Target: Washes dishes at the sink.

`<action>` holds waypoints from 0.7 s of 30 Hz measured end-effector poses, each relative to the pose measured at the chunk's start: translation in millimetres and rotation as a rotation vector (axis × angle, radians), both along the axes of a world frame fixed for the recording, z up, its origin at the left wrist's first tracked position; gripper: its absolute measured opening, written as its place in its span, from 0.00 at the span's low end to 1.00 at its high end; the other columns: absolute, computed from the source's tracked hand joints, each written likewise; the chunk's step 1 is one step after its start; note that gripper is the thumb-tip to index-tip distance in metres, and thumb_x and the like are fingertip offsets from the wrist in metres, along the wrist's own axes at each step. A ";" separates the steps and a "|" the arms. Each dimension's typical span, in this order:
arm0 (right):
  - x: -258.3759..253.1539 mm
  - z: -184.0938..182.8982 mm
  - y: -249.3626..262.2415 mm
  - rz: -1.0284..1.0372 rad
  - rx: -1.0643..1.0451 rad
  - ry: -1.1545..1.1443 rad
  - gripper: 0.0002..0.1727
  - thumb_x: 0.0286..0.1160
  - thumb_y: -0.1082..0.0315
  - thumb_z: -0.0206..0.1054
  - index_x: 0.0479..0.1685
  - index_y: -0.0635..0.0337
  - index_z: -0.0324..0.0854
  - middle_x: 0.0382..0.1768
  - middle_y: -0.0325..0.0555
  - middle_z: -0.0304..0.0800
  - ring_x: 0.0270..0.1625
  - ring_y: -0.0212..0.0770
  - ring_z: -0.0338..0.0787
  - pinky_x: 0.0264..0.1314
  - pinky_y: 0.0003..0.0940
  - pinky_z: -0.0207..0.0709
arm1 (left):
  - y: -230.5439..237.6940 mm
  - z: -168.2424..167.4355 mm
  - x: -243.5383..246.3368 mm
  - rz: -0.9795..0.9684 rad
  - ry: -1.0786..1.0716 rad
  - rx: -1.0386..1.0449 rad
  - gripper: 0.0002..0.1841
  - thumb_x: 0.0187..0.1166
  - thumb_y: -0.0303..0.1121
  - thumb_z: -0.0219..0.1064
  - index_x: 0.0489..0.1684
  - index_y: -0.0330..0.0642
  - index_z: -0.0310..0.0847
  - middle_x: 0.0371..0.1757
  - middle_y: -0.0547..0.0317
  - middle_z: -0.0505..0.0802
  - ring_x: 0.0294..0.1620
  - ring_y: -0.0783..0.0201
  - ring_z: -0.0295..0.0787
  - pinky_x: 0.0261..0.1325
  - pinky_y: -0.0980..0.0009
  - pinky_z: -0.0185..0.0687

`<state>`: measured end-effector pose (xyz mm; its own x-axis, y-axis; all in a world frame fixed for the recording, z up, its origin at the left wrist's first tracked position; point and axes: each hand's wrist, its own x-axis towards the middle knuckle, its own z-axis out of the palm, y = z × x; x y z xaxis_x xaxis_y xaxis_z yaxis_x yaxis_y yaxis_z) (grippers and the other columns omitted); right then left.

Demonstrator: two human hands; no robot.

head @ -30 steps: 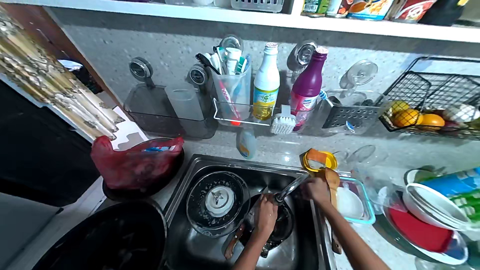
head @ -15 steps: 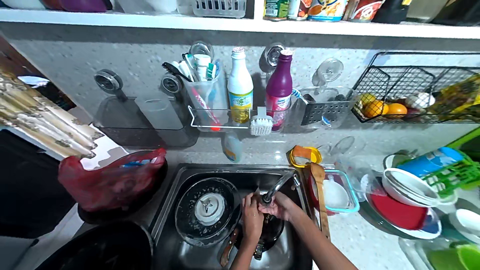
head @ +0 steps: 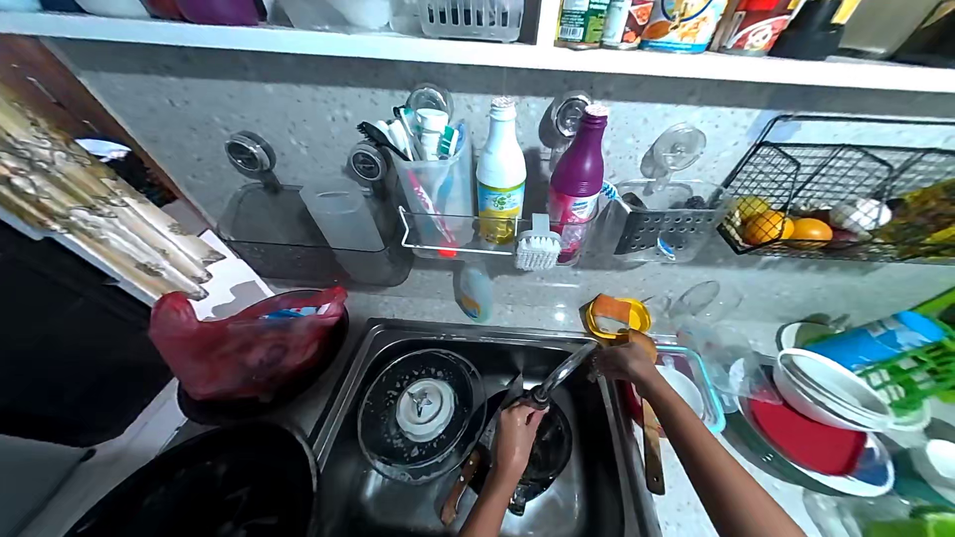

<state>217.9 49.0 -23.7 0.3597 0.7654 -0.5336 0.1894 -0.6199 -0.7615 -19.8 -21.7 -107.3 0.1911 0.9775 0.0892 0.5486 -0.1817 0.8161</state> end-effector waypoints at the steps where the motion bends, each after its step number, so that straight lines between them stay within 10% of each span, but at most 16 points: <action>1: -2.9 0.2 -3.9 -0.013 0.030 0.010 0.15 0.90 0.69 0.55 0.57 0.72 0.82 0.45 0.55 0.92 0.40 0.41 0.92 0.48 0.37 0.85 | 1.1 0.9 0.0 0.001 0.009 -0.025 0.14 0.84 0.38 0.67 0.47 0.36 0.94 0.49 0.46 0.97 0.56 0.53 0.95 0.70 0.59 0.83; 6: -74.7 -19.4 -40.2 0.139 0.155 -0.135 0.12 0.82 0.70 0.58 0.45 0.66 0.87 0.30 0.46 0.89 0.28 0.38 0.85 0.34 0.39 0.80 | 12.3 9.5 16.9 0.166 -0.582 -0.680 0.17 0.92 0.28 0.51 0.67 0.25 0.78 0.58 0.40 0.92 0.56 0.58 0.91 0.64 0.64 0.83; 9: -128.5 -17.5 -50.8 0.171 0.151 -0.238 0.15 0.84 0.68 0.56 0.48 0.68 0.88 0.44 0.62 0.91 0.52 0.57 0.89 0.59 0.59 0.77 | 6.6 19.6 27.9 0.337 -0.952 -0.943 0.23 0.97 0.39 0.40 0.70 0.30 0.71 0.54 0.43 0.87 0.49 0.55 0.85 0.54 0.59 0.82; 12: -147.9 -26.7 -48.1 0.237 0.212 -0.472 0.17 0.85 0.64 0.56 0.50 0.65 0.89 0.49 0.62 0.93 0.58 0.61 0.91 0.61 0.61 0.78 | -2.8 33.2 26.1 0.341 -1.223 -1.006 0.25 0.96 0.47 0.36 0.72 0.39 0.71 0.57 0.49 0.87 0.56 0.57 0.85 0.60 0.59 0.81; 17: -153.7 -60.5 -42.8 0.419 0.450 -0.839 0.17 0.76 0.59 0.64 0.53 0.59 0.92 0.58 0.59 0.92 0.67 0.61 0.87 0.69 0.57 0.75 | -13.4 75.9 32.5 0.504 -1.097 -0.929 0.22 0.97 0.41 0.36 0.74 0.38 0.69 0.59 0.47 0.85 0.57 0.57 0.83 0.61 0.60 0.80; 21: -154.1 -69.9 -36.0 0.693 0.424 -0.539 0.25 0.87 0.52 0.52 0.66 0.56 0.86 0.60 0.54 0.92 0.70 0.51 0.85 0.82 0.48 0.66 | -19.7 118.9 37.6 0.806 -0.983 -0.871 0.22 0.96 0.33 0.42 0.83 0.31 0.61 0.76 0.37 0.77 0.68 0.51 0.76 0.72 0.58 0.70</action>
